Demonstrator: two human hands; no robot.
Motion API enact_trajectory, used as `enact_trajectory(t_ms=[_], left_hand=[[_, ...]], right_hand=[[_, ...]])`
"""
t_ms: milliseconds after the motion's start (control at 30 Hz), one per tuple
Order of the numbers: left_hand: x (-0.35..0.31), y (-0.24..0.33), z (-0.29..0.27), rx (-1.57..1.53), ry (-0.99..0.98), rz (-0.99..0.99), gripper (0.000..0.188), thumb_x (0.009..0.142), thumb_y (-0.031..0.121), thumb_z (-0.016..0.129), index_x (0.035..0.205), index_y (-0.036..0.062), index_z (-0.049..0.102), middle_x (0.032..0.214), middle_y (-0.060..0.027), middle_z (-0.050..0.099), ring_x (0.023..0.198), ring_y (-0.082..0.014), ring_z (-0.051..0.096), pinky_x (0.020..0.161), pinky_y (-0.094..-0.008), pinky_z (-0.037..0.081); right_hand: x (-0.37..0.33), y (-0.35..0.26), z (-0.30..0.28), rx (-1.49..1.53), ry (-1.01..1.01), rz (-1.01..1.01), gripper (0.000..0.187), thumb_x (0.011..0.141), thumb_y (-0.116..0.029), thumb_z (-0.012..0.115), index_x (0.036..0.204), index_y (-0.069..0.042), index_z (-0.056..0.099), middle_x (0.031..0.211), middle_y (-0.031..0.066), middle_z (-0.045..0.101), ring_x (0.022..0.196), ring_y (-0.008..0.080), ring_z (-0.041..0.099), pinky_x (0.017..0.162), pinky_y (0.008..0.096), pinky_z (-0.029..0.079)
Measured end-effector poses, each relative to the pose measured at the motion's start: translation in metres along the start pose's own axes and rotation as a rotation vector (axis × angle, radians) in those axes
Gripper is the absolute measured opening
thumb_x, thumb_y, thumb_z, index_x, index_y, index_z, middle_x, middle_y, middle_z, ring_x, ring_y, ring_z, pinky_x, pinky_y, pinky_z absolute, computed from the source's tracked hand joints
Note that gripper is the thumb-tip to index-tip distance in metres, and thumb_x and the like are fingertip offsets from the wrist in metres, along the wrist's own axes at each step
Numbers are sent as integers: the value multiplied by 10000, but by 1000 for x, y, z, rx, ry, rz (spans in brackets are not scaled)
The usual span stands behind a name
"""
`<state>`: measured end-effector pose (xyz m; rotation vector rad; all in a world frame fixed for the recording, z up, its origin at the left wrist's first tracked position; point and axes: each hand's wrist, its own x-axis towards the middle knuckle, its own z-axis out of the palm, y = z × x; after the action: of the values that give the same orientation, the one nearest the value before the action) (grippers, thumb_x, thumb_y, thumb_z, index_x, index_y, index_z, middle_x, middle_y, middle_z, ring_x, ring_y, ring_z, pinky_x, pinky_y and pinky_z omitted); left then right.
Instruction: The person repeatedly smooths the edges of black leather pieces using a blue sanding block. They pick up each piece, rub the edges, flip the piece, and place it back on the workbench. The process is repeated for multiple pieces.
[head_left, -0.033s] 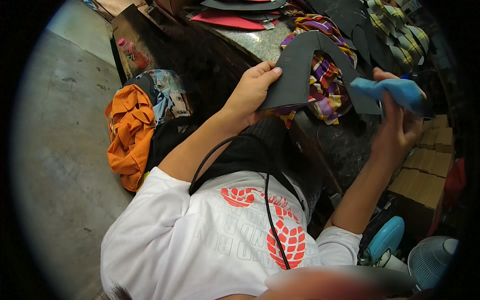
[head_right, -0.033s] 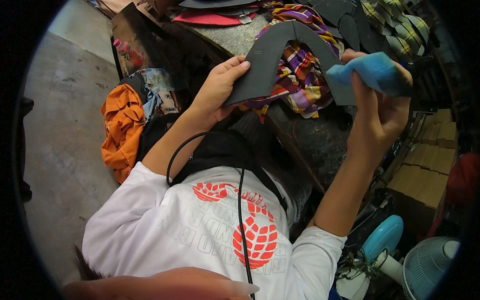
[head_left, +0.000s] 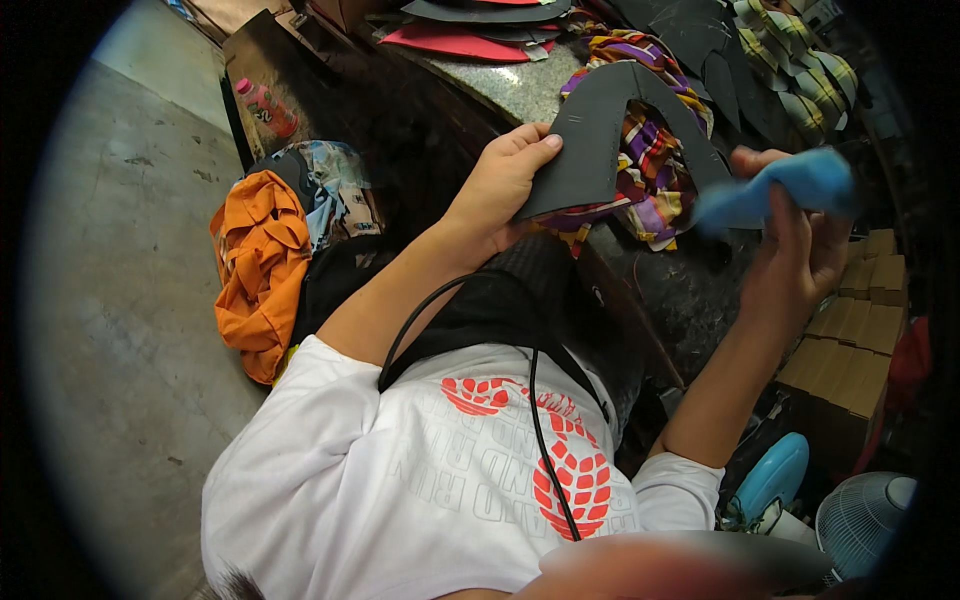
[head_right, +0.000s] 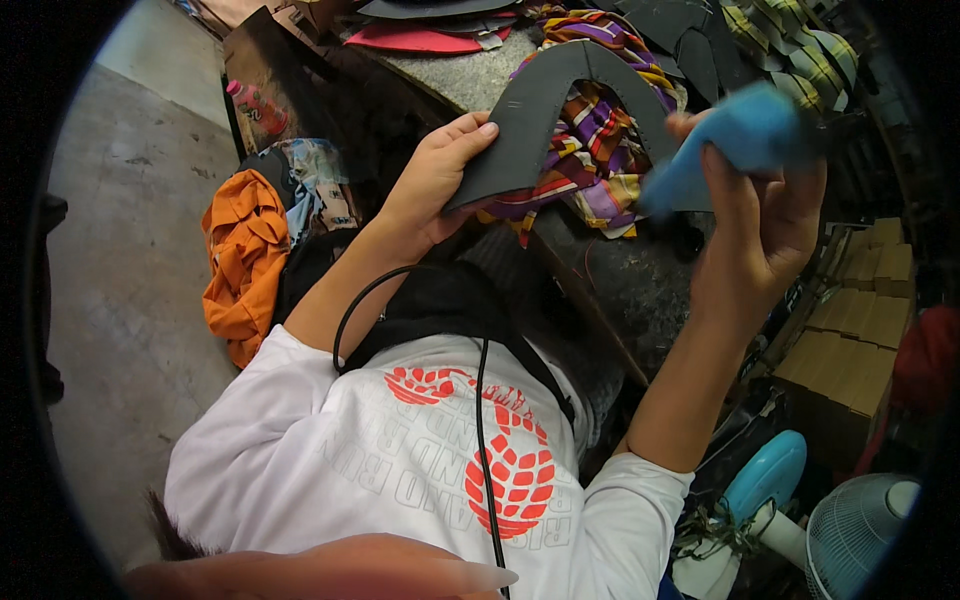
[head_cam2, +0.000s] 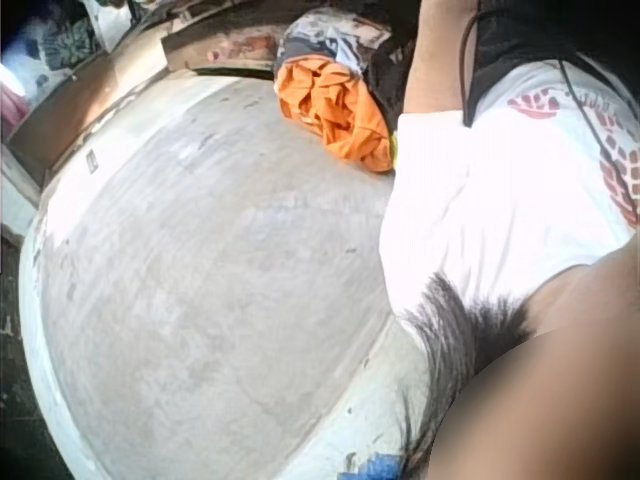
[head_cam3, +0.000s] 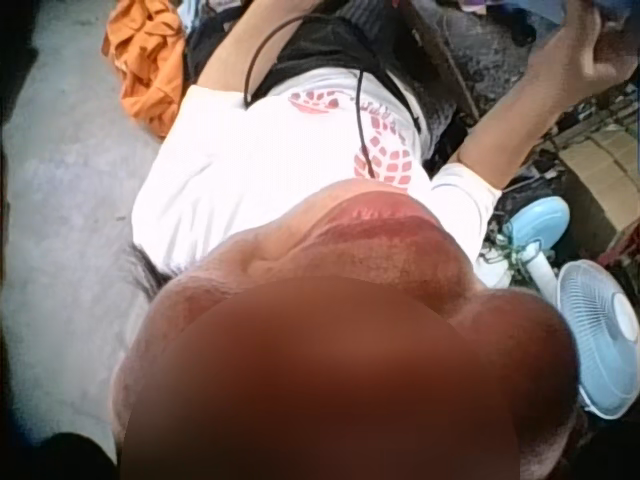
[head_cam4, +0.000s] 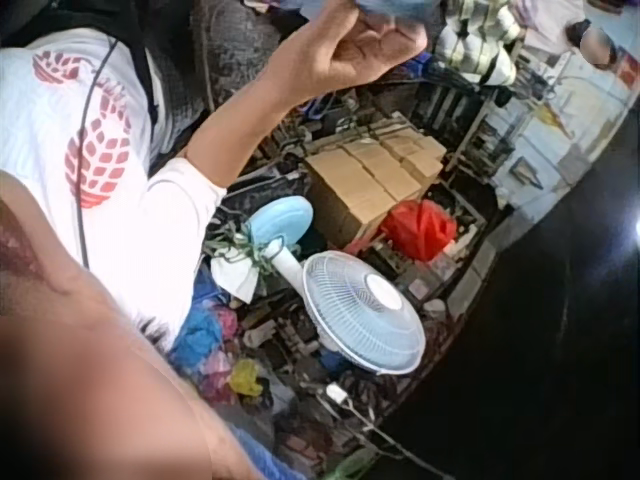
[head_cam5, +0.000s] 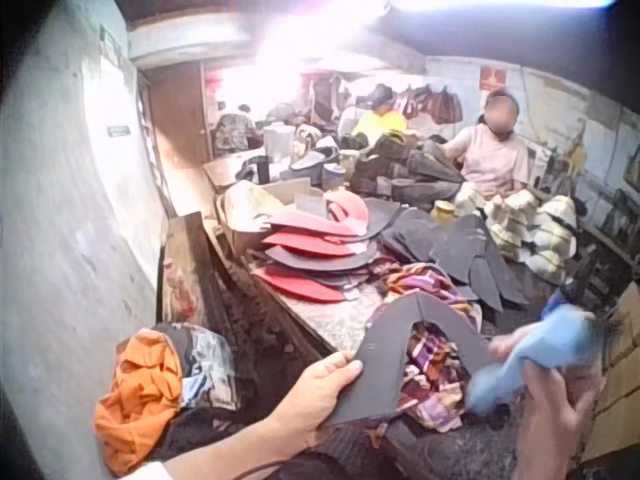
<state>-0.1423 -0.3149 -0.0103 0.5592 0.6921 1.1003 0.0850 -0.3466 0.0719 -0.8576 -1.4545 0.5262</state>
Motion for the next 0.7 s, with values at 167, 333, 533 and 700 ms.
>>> enact_trajectory(t_ms=[167, 333, 533, 700], left_hand=[[3, 13, -5, -113, -172, -38, 191, 1044, 132, 445, 1158, 25, 554, 854, -80, 673, 505, -77, 565, 432, -183, 458], [3, 7, -10, -146, -188, -19, 167, 1039, 134, 465, 1149, 47, 557, 801, -46, 651, 481, -53, 532, 401, -163, 412], [2, 4, -9, -192, -257, -18, 187, 1038, 130, 476, 1182, 46, 561, 798, -46, 646, 475, -50, 521, 383, -152, 390], [0, 3, -5, -208, -265, -6, 229, 1040, 121, 468, 1235, 41, 558, 852, -49, 672, 487, -42, 534, 377, -144, 384]], right_hand=[[-5, 6, 30, 62, -195, 413, 307, 954, -160, 645, 1215, -7, 592, 952, 114, 667, 761, 166, 681, 653, 287, 575], [-12, 35, 44, -176, -103, 381, 276, 988, -174, 611, 1192, 11, 631, 933, 79, 686, 749, 89, 666, 603, 221, 548], [-5, 49, 34, -153, -100, 481, 271, 996, -196, 601, 1162, 9, 661, 844, 34, 684, 683, 46, 614, 567, 187, 505], [-5, 50, 36, -106, -67, 511, 258, 980, -166, 612, 1150, 14, 682, 846, 38, 689, 689, 59, 627, 554, 192, 486]])
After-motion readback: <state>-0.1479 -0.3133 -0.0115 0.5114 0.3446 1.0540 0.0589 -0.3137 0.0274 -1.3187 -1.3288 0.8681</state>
